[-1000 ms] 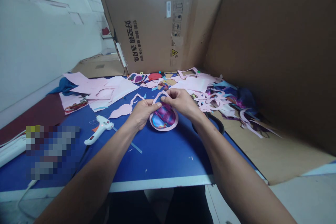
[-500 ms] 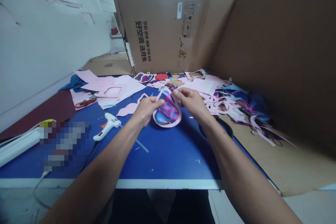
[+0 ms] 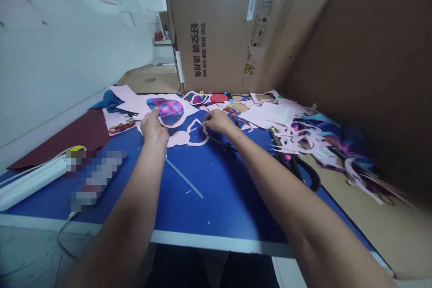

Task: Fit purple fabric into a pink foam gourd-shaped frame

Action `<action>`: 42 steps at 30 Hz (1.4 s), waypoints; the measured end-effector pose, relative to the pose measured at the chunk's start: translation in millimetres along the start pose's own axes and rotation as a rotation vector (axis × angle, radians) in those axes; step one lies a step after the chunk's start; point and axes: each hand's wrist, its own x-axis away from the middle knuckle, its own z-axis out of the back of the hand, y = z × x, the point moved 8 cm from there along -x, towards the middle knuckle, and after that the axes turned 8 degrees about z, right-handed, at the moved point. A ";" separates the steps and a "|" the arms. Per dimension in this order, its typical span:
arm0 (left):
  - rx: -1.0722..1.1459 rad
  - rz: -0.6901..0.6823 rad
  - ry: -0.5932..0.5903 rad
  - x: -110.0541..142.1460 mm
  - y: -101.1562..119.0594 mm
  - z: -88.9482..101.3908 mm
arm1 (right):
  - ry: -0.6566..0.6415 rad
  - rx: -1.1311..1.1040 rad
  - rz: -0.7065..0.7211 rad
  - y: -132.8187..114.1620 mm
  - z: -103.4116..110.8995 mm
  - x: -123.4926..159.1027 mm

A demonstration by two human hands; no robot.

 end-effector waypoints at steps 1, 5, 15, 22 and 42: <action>0.010 0.017 0.020 0.1 -3.3 2.3 | -0.019 -0.003 -0.020 0.0 -8.0 -10.6; 0.026 0.057 0.062 -1.4 -11.6 8.0 | -0.086 -0.045 -0.089 2.9 -32.3 -40.6; 0.054 0.063 0.067 0.5 -16.2 13.6 | -0.129 -0.289 -0.105 9.7 -46.1 -52.9; 0.032 0.081 0.104 -2.8 -13.0 16.7 | 0.019 -0.529 0.002 11.0 -17.6 -31.4; 0.068 0.175 -0.055 27.9 -15.9 -17.5 | 0.398 -0.762 0.195 14.2 106.0 58.0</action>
